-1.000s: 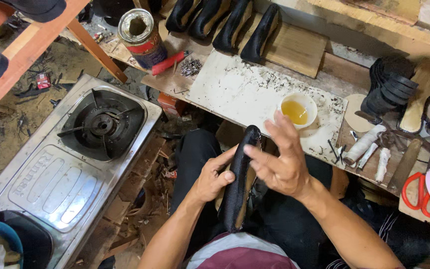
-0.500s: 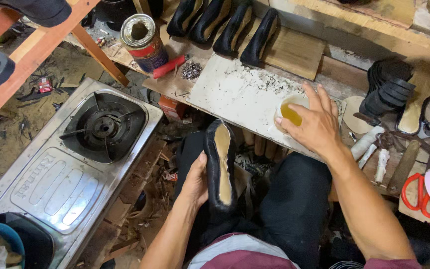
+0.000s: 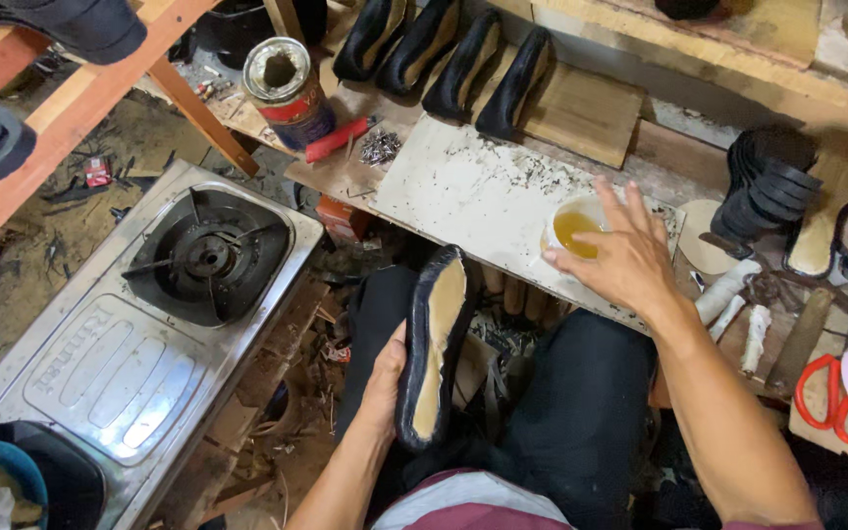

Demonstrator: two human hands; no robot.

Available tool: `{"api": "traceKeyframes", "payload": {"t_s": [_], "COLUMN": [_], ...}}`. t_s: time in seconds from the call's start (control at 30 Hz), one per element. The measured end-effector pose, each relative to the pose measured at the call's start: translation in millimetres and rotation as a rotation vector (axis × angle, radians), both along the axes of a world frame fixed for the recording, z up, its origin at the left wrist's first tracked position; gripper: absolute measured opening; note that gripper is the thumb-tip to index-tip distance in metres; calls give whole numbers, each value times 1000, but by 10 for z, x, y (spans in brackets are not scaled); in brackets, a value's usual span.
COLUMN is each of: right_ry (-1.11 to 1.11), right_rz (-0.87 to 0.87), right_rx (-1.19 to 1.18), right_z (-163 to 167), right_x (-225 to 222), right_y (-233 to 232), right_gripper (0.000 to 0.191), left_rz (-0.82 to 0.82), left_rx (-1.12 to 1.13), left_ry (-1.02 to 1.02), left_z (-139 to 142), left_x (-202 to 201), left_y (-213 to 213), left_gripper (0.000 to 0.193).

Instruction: The person repeatedly applies a yellow liquid to the inner sole of a black shoe using their right index finger, then places the shoe on a shelf. The process is repeated with another shoe.

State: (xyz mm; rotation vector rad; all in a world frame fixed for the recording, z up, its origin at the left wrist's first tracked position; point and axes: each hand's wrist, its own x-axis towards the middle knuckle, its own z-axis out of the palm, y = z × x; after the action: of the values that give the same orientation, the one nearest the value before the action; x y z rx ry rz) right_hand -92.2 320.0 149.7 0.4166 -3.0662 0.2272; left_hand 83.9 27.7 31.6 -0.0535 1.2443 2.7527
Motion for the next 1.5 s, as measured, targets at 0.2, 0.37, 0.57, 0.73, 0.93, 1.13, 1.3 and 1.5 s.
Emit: {"api": "traceKeyframes", "payload": {"t_s": [0.2,0.37,0.57,0.73,0.93,1.13,1.3,1.5], "right_ry": [136,8,-14,239,290,379,432,345], "right_rz": [68,412,439,701,570,595,884,307], "right_rx": [-187,-891,-952,-708,-680,-497,-430,-649], "right_z": [-70,-85,-115,-255,-130,-183,-119,135], "right_x": [218,807,1038,1447,1285,1409,1818,1355], "right_y": [68,-233,-548,-776,-681,-843,-889,-756], "right_gripper": [48,47,48,31,32,41,33,39], "left_rz": [-70,-157,-193,-143,-174,-150,-99,-224], "left_rx": [-45,-39,-4,18,9,67,81,40], "left_ry": [69,75,118,57,62,67,16,128], "left_z": [323,514,570,480,391,337,303,360], "left_x": [25,44,24,-39,10,-103,-111,31], "left_y": [8,127,175,163,123,131,113,42], "left_gripper": [111,113,108,101,97,87,86,96]}}
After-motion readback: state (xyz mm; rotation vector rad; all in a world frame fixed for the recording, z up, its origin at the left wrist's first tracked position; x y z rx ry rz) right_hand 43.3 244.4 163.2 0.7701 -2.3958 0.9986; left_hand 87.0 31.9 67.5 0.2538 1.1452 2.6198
